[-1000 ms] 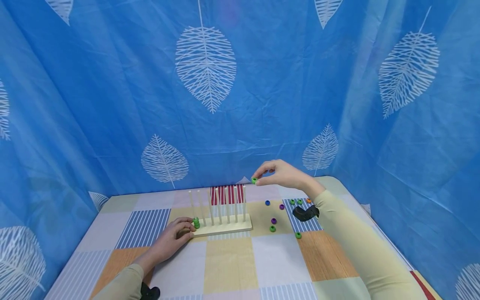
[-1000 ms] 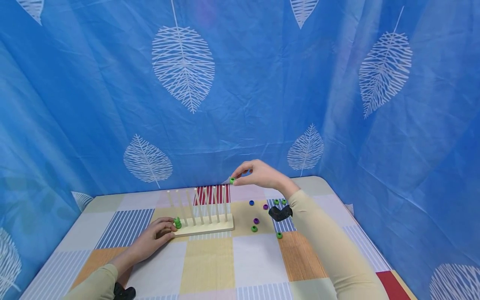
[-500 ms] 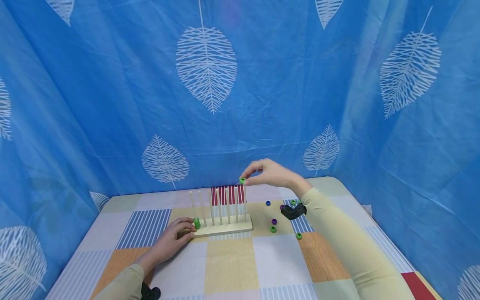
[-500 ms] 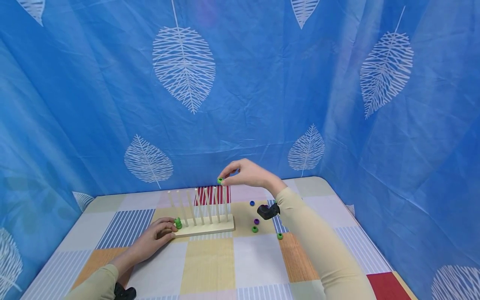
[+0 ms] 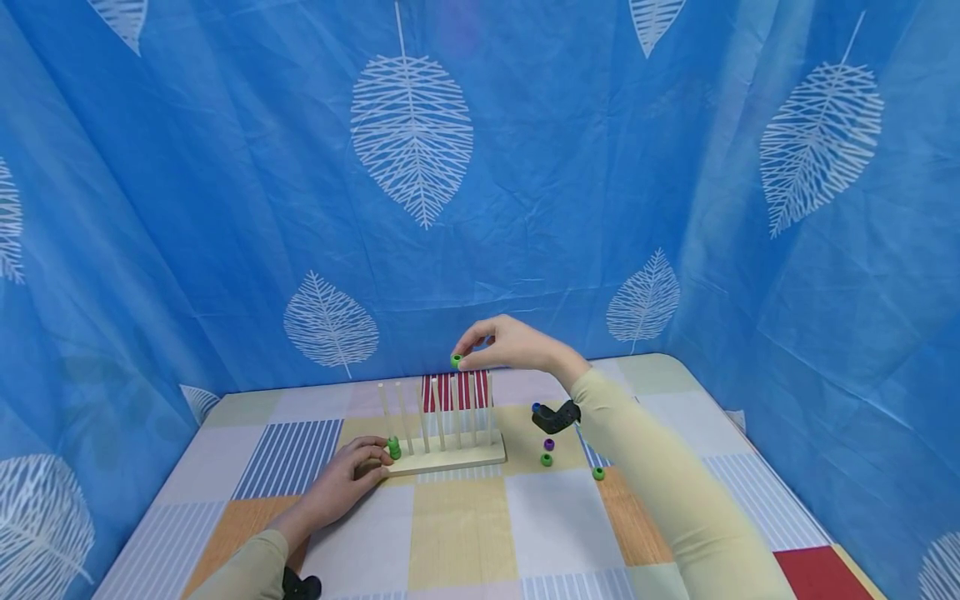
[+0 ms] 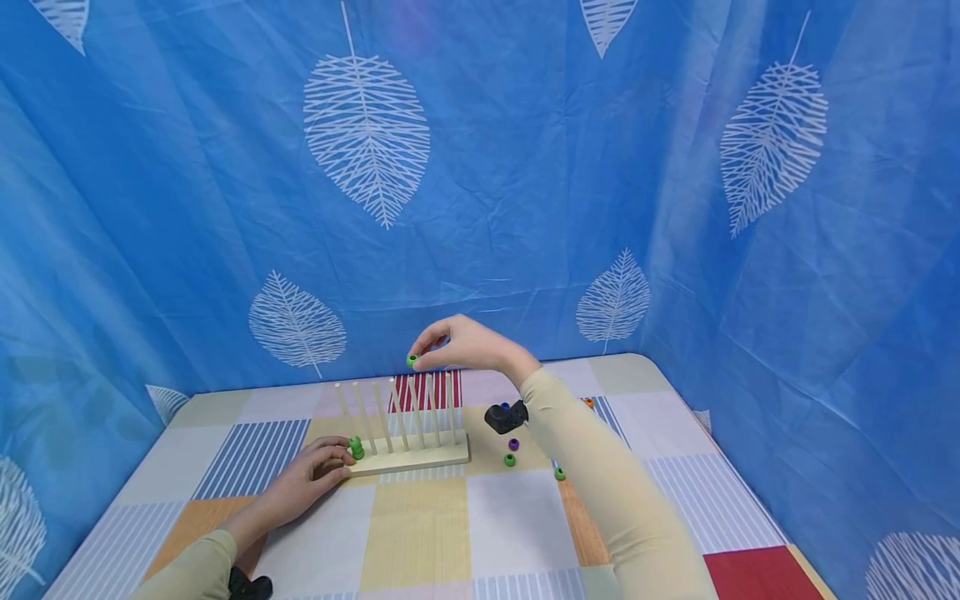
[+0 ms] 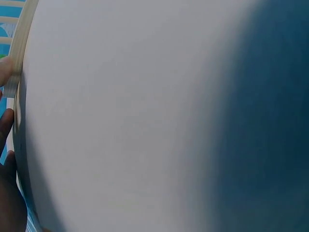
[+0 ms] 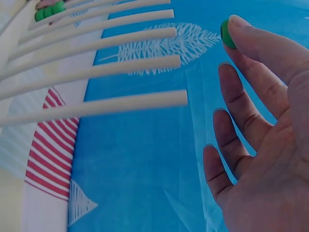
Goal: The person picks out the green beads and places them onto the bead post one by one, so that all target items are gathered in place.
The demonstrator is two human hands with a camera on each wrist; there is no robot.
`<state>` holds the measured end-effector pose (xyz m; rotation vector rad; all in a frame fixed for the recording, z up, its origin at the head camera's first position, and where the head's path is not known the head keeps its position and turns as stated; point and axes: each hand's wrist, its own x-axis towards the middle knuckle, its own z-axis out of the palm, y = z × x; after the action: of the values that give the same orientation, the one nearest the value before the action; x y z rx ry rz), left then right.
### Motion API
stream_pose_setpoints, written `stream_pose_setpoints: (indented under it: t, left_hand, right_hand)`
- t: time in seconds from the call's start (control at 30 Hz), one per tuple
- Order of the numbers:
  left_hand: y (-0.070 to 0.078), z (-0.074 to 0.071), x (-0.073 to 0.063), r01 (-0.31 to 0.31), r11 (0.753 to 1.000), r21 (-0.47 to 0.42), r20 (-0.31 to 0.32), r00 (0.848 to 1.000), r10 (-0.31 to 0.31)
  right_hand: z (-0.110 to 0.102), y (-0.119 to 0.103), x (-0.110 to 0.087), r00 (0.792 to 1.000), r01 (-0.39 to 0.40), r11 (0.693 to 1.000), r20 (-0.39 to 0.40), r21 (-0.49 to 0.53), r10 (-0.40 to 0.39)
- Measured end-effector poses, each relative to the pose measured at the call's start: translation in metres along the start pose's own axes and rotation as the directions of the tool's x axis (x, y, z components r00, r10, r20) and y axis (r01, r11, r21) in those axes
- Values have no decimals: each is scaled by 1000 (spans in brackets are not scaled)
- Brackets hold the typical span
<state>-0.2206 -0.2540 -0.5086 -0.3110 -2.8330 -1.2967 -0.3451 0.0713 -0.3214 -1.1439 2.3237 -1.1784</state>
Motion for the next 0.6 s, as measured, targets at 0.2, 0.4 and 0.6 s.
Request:
stream_pose_setpoints:
  t: [0.2,0.4,0.6]
  left_hand:
    - [1,0,-1,1,1000,-7,-2,1000,-1]
    - [0,1,0,2,1000,1,-6,1000,-2]
    - [-2,1,0,-8,1000,1,-2,1000,8]
  right_hand:
    - [7,-2,11,1000,22,999,22,29,-23]
    - [11,-3,20,999,24,999,35,24,-25]
    - [17,-5,29,997,41,999,63,23,-43]
